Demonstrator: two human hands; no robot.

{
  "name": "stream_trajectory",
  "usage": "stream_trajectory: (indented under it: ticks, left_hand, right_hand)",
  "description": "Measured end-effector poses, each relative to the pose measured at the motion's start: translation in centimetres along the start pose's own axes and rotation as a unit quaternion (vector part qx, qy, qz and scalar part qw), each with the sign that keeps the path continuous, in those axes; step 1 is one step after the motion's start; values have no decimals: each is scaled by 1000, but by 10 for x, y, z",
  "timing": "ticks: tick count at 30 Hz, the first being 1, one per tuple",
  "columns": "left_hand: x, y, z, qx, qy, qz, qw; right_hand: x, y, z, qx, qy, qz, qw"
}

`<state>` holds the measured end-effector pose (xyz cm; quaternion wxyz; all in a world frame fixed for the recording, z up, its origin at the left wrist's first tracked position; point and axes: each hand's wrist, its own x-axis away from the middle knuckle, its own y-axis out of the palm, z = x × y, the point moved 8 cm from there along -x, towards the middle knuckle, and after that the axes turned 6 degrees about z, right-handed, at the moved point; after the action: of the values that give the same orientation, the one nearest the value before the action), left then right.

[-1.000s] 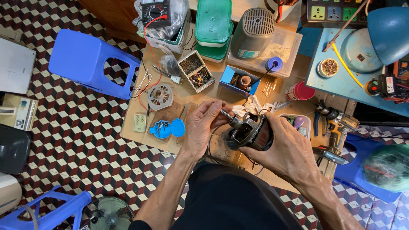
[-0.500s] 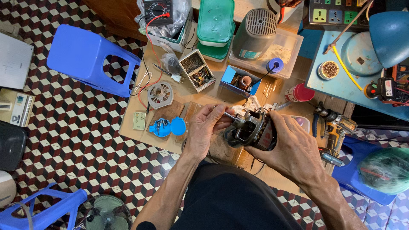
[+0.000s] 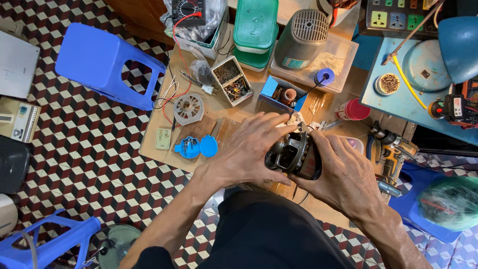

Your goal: The person disassembles an electric motor using a cordless drill and a screwdriver. They remove the outer casing, separate the rotor from the stator, and inspect the internal components.

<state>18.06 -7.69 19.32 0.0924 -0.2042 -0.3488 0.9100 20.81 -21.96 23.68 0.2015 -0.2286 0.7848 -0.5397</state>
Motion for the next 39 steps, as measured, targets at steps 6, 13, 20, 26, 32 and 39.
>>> stream_trajectory:
  ticks: [6, 13, 20, 26, 32, 39]
  left_hand:
    - [-9, 11, -3, 30, -25, -68, 997]
    - [-14, 10, 1, 27, -3, -51, 998]
    - [-18, 11, 4, 34, -12, -76, 996]
    - [-19, 10, 10, 9, 7, -67, 998]
    - [-13, 11, 4, 7, -42, -89, 995]
    - [-14, 9, 3, 12, -57, -90, 994]
  right_hand:
    - [5, -1, 2, -2, -4, 12, 1000]
    - [6, -2, 6, -26, -6, -5, 1000]
    - [5, -3, 13, -40, 14, -25, 999]
    - [10, 6, 28, -24, 90, -88, 992]
    - [12, 0, 25, -2, 65, -56, 996]
    - [16, 2, 30, -14, 92, -79, 992]
